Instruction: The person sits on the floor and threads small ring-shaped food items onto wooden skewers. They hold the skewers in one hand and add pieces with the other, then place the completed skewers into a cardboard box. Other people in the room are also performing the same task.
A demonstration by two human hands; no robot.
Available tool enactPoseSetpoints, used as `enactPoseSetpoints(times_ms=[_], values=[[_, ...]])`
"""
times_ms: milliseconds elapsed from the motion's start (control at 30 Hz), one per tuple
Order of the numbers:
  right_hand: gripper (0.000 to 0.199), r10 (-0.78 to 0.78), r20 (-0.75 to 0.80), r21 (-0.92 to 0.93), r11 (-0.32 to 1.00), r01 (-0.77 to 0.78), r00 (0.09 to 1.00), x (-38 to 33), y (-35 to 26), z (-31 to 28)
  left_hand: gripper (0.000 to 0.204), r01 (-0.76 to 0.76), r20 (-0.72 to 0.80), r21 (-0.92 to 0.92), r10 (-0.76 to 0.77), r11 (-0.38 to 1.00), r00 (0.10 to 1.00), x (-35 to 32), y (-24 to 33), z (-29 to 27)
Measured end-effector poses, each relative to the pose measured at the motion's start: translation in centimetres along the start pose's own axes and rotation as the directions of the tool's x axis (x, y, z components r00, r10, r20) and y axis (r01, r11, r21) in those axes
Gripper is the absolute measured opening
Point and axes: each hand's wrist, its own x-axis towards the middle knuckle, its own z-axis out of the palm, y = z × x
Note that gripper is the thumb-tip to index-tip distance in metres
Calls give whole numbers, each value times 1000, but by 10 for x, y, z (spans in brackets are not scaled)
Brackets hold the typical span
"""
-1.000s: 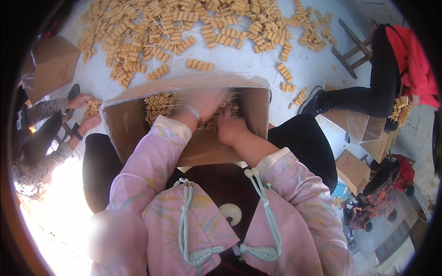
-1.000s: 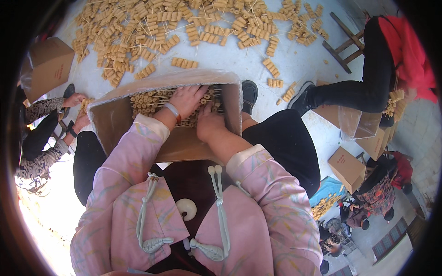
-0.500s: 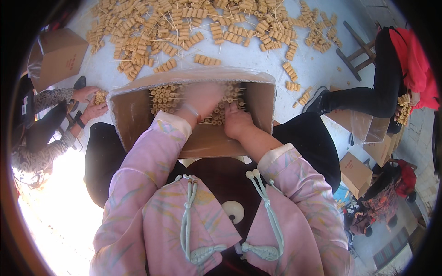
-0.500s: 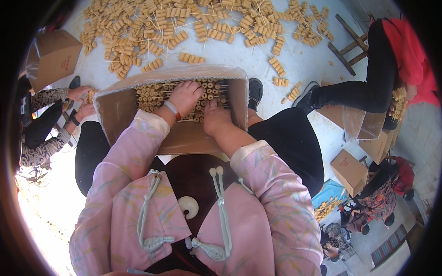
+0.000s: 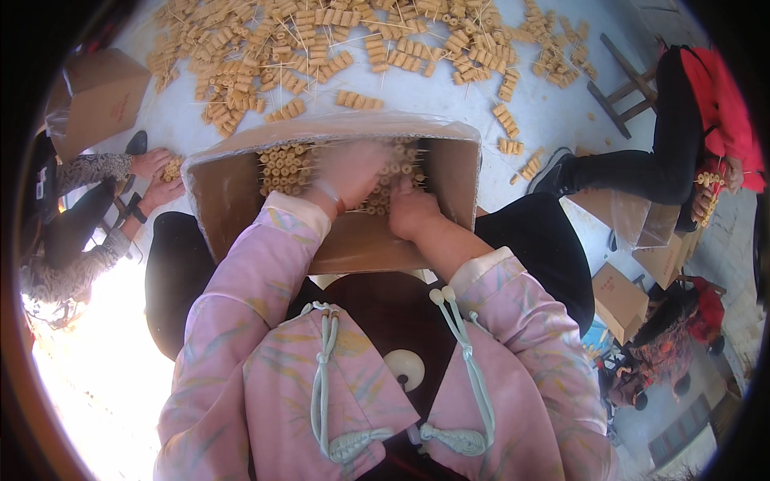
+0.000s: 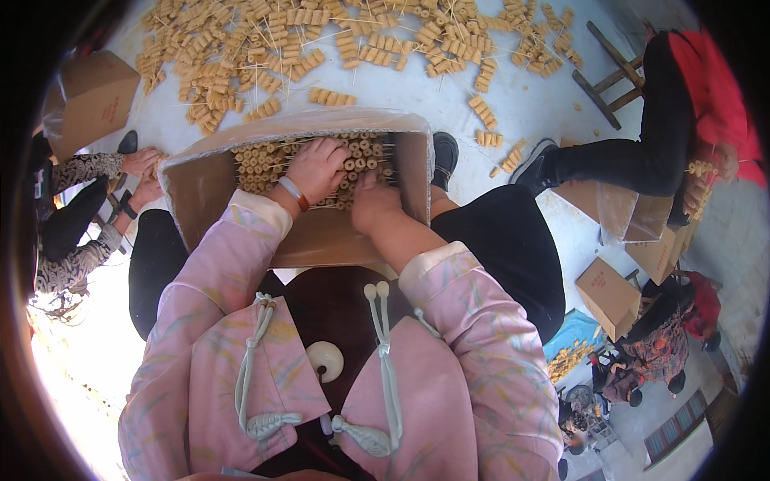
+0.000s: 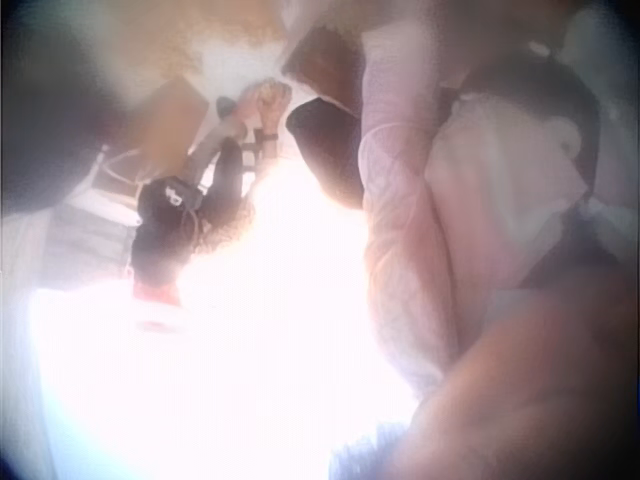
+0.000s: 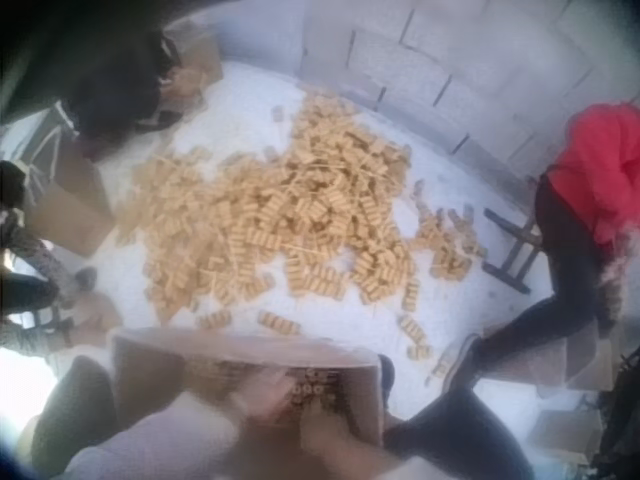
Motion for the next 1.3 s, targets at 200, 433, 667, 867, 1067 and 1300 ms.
enactPoseSetpoints(times_ms=[200,433,667,867,1067,1300], values=[[60,-10,-34,38,999,12,999,-1,-2,0,39,194,154,64,-202,979,967,-13,-1,-13],[53,13,-41,99,995,-9,999,-1,-3,-5,35,307,209,100,-321,946,924,-13,-3,14],[53,-4,-14,42,999,4,1000,-2,-2,-6,35,194,114,68,-201,979,973,-12,-11,24],[55,21,-8,2,1000,-21,1000,-4,-5,-1,34,132,99,100,-141,986,985,-11,-15,40],[45,7,-147,0,1000,-8,989,-10,-7,-6,31,112,86,140,-125,984,988,-9,-13,43],[37,41,-387,208,977,44,921,-18,-2,-11,24,78,32,103,-82,992,996,-7,-7,35]])
